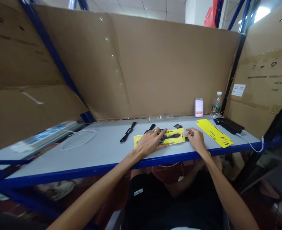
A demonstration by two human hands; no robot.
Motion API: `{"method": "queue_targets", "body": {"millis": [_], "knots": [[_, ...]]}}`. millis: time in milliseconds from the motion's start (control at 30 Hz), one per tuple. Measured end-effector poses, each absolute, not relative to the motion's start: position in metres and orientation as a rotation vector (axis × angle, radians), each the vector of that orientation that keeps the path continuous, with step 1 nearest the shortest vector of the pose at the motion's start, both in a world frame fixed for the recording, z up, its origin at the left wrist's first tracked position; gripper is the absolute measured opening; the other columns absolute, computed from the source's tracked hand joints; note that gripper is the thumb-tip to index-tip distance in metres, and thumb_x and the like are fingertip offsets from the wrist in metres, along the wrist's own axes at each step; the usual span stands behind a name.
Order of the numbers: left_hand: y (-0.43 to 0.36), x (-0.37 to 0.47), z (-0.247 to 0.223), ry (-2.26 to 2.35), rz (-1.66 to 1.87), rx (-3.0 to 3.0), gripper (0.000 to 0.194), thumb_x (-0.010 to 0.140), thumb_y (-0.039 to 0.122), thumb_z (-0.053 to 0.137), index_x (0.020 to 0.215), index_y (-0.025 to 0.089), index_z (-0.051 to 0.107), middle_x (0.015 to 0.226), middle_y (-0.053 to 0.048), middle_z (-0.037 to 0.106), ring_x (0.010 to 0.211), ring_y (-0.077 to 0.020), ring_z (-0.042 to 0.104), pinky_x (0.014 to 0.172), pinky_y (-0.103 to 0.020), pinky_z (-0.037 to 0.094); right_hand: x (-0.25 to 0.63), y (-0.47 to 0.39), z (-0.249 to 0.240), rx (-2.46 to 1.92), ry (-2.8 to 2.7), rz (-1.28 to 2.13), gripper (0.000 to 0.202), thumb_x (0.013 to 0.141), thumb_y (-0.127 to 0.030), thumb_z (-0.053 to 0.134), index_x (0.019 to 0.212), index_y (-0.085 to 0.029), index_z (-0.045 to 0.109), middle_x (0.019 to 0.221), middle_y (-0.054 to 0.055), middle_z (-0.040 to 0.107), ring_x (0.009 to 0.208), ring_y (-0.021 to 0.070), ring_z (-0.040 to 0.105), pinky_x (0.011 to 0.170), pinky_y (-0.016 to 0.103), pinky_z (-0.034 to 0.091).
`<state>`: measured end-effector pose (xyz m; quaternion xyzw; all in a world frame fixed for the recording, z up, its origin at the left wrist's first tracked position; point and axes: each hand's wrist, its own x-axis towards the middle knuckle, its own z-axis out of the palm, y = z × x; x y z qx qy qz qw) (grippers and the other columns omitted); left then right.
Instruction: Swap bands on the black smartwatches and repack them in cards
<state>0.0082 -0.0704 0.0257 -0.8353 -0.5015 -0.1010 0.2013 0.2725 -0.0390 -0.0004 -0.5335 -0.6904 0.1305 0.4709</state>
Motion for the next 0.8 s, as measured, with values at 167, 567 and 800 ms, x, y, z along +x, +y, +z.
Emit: {"method": "queue_targets", "body": {"millis": [167, 567, 800], "knots": [[-0.068, 0.006, 0.021, -1.377, -0.356, -2.329, 0.073, 0.095, 0.062, 0.06, 0.154, 0.02, 0.047, 0.122, -0.016, 0.06, 0.104, -0.031, 0.065, 0.093, -0.042, 0.05, 0.268, -0.037, -0.007, -1.305, -1.684, 0.399, 0.013, 0.079, -0.019, 0.069, 0.091, -0.024, 0.073, 0.087, 0.003, 0.078, 0.077, 0.0199, 0.071, 0.079, 0.031, 0.054], [-0.071, 0.005, 0.012, -1.371, -0.512, -2.302, 0.053, 0.102, 0.052, 0.052, 0.144, 0.021, 0.057, 0.114, -0.015, 0.062, 0.104, -0.0303, 0.062, 0.092, -0.043, 0.047, 0.276, -0.045, 0.013, -1.075, -1.538, 1.12, 0.019, 0.07, -0.037, 0.066, 0.072, -0.019, 0.071, 0.075, 0.007, 0.07, 0.071, 0.0219, 0.068, 0.039, 0.022, 0.044], [-0.071, -0.004, 0.007, -1.389, -0.682, -2.349, 0.047, 0.102, 0.047, 0.051, 0.14, 0.021, 0.061, 0.113, -0.012, 0.065, 0.096, -0.0271, 0.065, 0.091, -0.044, 0.05, 0.272, -0.052, 0.019, -0.894, -1.489, 1.252, 0.02, 0.059, -0.031, 0.075, 0.074, -0.016, 0.074, 0.065, 0.003, 0.067, 0.058, 0.0143, 0.059, 0.04, 0.02, 0.043]]}}
